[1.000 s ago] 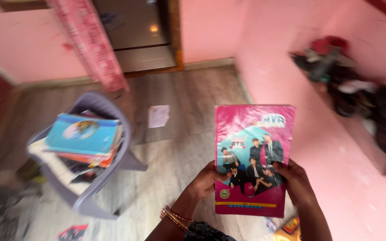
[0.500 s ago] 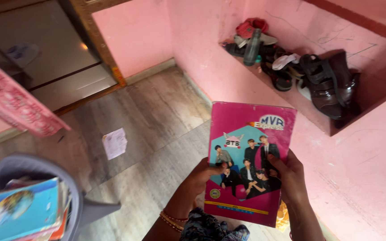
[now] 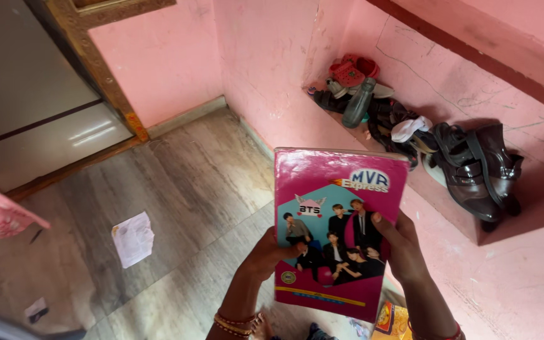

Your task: The person picks up notebooks from a chair and places them onto a wall-mounted shelf one by one.

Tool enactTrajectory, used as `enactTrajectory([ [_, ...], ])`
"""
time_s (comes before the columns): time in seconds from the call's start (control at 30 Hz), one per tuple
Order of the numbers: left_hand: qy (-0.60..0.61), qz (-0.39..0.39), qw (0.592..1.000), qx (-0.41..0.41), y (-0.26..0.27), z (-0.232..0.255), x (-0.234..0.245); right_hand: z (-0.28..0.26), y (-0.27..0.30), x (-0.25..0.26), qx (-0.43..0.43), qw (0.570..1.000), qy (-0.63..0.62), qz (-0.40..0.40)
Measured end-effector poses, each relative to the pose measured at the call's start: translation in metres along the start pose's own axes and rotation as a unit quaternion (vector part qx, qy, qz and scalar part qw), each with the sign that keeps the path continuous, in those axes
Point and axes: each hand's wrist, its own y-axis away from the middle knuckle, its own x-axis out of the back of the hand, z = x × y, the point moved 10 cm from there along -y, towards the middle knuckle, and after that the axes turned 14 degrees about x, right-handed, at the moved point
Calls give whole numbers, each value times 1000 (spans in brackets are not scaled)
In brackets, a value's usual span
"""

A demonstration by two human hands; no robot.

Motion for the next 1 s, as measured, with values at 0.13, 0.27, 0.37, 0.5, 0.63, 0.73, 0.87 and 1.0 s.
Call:
enactTrajectory([
  [0.13, 2, 0, 1000, -18, -14, 26, 34, 3, -37, -25, -25, 999, 22, -25],
  [0.27, 38, 10, 999, -37, -24, 55, 59, -8, -47, -39, 12, 996, 27, -84],
  [0.37, 74, 16, 997, -21, -39, 66, 76, 7, -53, -33, -32, 996, 47, -67],
  [0.5, 45, -6, 998, -34, -72, 68, 67, 54, -66, -33, -35, 999, -26, -24],
  [0.63, 1, 19, 997, -79, -79, 113, 73, 87, -101, -19, -54, 996, -70, 10],
  [0.73, -41, 52, 996, -60, -88, 147, 74, 62, -143, -27, -21, 993, -112, -22],
  [0.87, -61, 125, 990, -14, -111, 171, 72, 76, -189, -37, -101, 992, -75, 25],
  [1.0, -29, 144, 987, -65, -145, 208, 69, 62, -263, -27, -19, 996, -67, -57],
])
